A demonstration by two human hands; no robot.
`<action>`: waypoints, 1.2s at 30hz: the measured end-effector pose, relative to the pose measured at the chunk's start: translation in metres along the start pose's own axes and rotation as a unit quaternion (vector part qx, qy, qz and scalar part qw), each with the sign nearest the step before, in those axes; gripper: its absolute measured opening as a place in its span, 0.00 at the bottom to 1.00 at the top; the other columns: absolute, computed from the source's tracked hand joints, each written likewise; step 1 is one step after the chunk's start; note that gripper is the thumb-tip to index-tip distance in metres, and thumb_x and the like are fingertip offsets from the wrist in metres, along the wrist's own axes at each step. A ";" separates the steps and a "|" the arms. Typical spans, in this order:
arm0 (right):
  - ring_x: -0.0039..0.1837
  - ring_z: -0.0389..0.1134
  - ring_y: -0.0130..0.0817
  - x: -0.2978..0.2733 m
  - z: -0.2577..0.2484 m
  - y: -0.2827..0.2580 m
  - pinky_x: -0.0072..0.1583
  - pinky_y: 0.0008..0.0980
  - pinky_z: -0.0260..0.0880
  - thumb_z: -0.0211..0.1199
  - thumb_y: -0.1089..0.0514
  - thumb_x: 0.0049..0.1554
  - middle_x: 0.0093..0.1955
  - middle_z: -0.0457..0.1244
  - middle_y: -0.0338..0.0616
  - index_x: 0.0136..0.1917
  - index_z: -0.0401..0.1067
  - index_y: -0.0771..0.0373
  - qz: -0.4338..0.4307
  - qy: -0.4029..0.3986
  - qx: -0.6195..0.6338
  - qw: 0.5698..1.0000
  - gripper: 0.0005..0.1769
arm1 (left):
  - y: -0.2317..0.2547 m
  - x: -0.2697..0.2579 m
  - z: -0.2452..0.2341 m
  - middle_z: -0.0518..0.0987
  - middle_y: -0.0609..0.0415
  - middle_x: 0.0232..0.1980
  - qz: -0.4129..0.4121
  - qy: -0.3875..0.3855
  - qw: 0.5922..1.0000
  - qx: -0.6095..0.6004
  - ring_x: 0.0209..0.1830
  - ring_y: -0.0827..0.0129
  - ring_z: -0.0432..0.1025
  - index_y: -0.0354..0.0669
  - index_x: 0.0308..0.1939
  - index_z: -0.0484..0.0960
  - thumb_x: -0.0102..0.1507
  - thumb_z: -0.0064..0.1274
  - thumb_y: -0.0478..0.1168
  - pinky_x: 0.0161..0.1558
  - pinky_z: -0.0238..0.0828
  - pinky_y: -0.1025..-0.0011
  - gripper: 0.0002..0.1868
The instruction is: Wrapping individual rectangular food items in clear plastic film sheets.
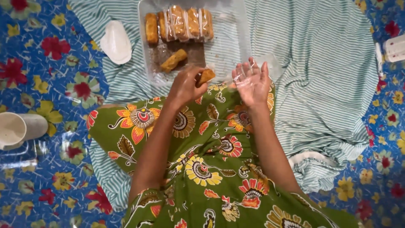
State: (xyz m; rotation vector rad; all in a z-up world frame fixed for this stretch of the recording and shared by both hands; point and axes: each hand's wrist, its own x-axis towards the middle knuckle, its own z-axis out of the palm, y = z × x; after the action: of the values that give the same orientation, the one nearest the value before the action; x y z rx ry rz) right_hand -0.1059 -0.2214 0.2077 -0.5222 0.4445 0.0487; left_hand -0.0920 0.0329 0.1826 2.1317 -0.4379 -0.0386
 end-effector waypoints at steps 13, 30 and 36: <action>0.62 0.71 0.48 0.012 0.008 0.006 0.67 0.55 0.73 0.59 0.35 0.58 0.52 0.70 0.45 0.58 0.73 0.57 0.020 0.009 -0.014 1.000 0.27 | 0.045 -0.007 -0.005 0.77 0.56 0.42 -0.033 -0.074 0.997 0.001 0.43 0.51 0.80 0.55 0.56 0.77 0.54 0.65 0.50 0.46 0.78 0.48 0.27; 0.63 0.71 0.55 0.014 0.001 0.025 0.61 0.55 0.77 0.55 0.32 0.61 0.58 0.69 0.51 0.68 0.65 0.56 0.059 -0.064 -0.078 0.993 0.33 | 0.038 -0.005 0.017 0.76 0.51 0.42 0.012 -0.065 0.996 0.060 0.42 0.44 0.79 0.48 0.55 0.76 0.58 0.62 0.48 0.44 0.78 0.47 0.23; 0.64 0.71 0.54 0.005 0.001 0.038 0.63 0.53 0.76 0.53 0.35 0.62 0.61 0.67 0.54 0.71 0.62 0.56 0.045 -0.091 -0.080 0.992 0.32 | 0.053 -0.007 0.014 0.77 0.51 0.40 0.016 -0.014 1.000 0.021 0.43 0.48 0.79 0.51 0.48 0.70 0.58 0.64 0.46 0.43 0.78 0.50 0.21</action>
State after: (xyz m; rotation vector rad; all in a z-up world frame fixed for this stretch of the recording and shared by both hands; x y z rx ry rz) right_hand -0.1074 -0.1883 0.1886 -0.6492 0.2862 0.2190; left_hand -0.1169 -0.0024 0.2166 2.1677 -0.4919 -0.0406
